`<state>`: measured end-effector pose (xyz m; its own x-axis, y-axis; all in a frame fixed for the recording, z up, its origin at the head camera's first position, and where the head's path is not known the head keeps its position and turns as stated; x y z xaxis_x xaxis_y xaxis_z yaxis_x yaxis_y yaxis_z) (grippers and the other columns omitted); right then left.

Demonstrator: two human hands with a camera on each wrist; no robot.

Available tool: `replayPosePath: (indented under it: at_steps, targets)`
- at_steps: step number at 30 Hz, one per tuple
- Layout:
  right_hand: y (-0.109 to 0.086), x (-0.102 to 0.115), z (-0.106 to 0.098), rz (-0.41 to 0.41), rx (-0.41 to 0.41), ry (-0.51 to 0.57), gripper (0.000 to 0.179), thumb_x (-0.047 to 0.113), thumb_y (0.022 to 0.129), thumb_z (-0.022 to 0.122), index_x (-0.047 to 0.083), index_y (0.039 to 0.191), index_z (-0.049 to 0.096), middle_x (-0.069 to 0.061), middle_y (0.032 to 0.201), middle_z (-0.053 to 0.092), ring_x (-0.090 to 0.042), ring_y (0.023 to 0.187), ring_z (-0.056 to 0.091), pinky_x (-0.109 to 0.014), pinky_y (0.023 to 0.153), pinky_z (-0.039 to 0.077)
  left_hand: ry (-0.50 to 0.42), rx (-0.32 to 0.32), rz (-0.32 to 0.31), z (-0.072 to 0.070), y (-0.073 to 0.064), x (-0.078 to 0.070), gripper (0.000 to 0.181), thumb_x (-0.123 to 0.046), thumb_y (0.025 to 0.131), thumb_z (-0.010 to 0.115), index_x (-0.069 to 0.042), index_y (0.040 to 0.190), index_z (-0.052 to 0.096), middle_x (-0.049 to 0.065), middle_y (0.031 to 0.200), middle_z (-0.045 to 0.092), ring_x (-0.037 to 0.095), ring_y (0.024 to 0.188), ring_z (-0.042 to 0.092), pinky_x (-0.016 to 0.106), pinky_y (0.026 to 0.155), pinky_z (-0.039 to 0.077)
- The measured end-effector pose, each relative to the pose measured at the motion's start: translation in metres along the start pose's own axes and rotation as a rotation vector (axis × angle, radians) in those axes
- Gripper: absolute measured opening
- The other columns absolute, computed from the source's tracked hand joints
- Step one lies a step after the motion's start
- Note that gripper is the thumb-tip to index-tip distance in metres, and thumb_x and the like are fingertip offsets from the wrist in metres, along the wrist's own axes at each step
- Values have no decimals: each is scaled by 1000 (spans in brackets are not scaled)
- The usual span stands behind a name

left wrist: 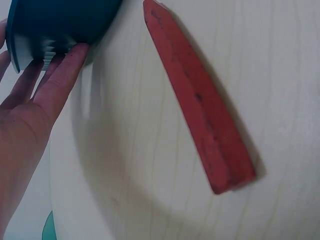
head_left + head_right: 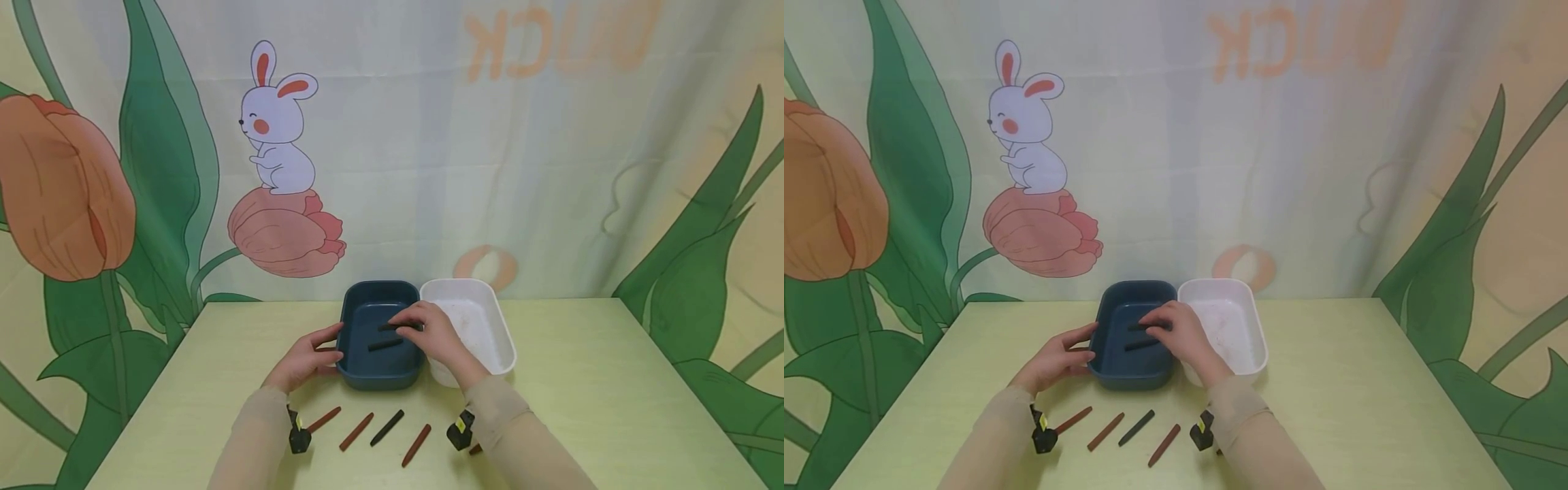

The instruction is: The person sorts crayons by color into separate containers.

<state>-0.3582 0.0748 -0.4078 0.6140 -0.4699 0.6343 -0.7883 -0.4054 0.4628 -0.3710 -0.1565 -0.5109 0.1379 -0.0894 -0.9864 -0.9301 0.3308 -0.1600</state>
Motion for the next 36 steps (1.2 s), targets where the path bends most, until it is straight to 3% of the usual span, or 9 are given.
replayPosePath:
  at_steps: [7,23,31,36]
  targets:
    - [5,-2,1,-1,16,-44,17,11,81,71,17,97,73,5,89,63,-13,84,56,-32,77,46,-3,-13,-3,-1,0,1,63,-7,83,67,-23,139,43,5,146,32,32,122,45,43,84,49]
    - [12,-11,11,23,20,-89,16,10,80,71,18,95,73,6,86,64,-13,82,56,-30,75,47,4,7,5,2,-2,-2,63,-2,86,60,-18,143,38,9,149,27,36,125,41,46,86,48]
    - [9,-8,11,23,-1,-102,32,14,84,68,16,115,67,-1,109,64,-20,103,56,-37,91,43,-2,-12,-4,2,-4,-3,64,-2,85,62,-19,142,39,9,148,30,34,124,42,45,85,49]
    - [8,-5,8,-16,3,-90,32,15,84,69,14,116,66,-2,110,64,-20,103,57,-37,91,43,-12,9,9,4,-6,-7,64,-2,86,61,-16,143,36,11,149,26,37,125,40,46,85,48]
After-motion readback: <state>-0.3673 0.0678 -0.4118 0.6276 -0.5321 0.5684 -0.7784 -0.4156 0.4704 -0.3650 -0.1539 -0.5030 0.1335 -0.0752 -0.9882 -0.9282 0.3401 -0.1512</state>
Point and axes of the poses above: each hand's wrist, its own y-axis towards the middle knuckle, its own z-axis out of the palm, x = y × z, the point moved 7 cm from there along y, towards the middle knuckle
